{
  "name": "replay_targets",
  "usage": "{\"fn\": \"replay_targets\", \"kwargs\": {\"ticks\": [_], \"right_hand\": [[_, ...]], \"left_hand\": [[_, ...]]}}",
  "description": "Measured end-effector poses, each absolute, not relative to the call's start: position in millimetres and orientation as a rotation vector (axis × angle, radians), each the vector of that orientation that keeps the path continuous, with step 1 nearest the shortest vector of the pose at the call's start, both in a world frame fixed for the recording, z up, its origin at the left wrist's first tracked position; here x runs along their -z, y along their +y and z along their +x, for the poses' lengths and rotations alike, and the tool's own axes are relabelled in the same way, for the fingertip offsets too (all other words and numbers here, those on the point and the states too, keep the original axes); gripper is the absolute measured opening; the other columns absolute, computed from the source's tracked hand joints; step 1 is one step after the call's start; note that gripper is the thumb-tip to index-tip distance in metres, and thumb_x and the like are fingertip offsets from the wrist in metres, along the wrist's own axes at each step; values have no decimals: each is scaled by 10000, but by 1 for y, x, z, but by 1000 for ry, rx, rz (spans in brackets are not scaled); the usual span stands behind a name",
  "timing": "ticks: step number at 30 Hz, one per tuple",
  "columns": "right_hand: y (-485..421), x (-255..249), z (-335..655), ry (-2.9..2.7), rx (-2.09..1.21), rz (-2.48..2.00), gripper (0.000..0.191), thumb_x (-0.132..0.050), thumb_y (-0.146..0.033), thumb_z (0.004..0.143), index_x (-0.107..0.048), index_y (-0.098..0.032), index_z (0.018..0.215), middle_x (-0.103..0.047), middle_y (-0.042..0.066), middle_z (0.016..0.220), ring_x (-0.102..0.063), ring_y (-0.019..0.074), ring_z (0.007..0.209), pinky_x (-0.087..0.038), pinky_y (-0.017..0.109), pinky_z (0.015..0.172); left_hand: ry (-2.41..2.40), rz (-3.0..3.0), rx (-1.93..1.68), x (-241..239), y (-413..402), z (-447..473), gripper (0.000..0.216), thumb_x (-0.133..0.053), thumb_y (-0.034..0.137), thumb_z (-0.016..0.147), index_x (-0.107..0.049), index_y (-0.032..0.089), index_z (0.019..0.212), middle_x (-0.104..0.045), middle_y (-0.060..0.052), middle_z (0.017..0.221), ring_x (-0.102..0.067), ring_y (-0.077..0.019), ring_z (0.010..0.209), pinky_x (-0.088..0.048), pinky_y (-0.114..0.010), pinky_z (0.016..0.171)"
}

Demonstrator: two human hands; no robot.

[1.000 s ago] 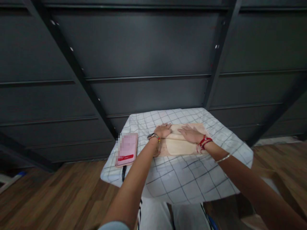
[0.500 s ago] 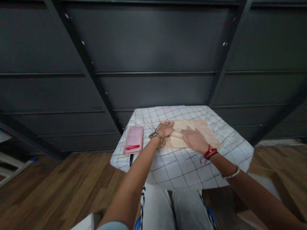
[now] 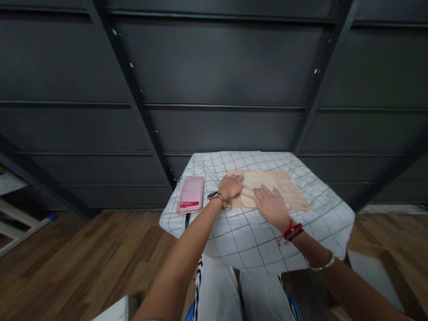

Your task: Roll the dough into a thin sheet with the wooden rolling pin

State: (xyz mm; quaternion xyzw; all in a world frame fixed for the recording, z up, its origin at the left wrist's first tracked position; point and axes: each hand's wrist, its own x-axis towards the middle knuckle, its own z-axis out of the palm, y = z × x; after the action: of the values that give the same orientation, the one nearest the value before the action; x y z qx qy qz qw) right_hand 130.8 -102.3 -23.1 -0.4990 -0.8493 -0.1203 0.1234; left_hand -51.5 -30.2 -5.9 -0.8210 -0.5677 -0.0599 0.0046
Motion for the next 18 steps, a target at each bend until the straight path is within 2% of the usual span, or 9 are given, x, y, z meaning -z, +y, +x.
{"fn": "replay_targets", "kwargs": {"ticks": [6,10,14,18], "right_hand": [[-117,27,125,-2463,334,-1429,443,-245,-221,959,-474,-124,1326,-548,146,1312,-424,267,1249,-271,487,1008],[-121,28,128,-2501,329,-1369,434,-274,-181,939,-490,-137,1313,-529,140,1333,-462,251,1200,-309,423,978],[-110,27,136,-2544,321,-1309,414,-282,-163,940,-514,-150,1283,-555,126,1304,-494,230,1156,-323,394,967],[-88,25,145,-2551,354,-1308,386,-298,-213,960,-531,-192,1267,-580,104,1274,-449,250,1216,-275,468,1008]], "left_hand": [[-1733,-2546,178,5,-46,-59,433,-238,256,927,-504,192,1262,-620,-79,1201,-554,-232,1105,-399,-355,910],[-1714,-2525,183,5,-56,-61,423,-243,257,934,-504,207,1263,-621,-62,1196,-549,-210,1109,-389,-335,929],[-1726,-2470,175,6,-60,-58,414,-263,281,938,-521,171,1242,-628,-97,1162,-552,-237,1090,-390,-393,935],[-1693,-2418,214,8,-52,-53,391,-288,290,941,-589,144,1145,-605,-123,1194,-512,-261,1144,-325,-465,1009]]}}
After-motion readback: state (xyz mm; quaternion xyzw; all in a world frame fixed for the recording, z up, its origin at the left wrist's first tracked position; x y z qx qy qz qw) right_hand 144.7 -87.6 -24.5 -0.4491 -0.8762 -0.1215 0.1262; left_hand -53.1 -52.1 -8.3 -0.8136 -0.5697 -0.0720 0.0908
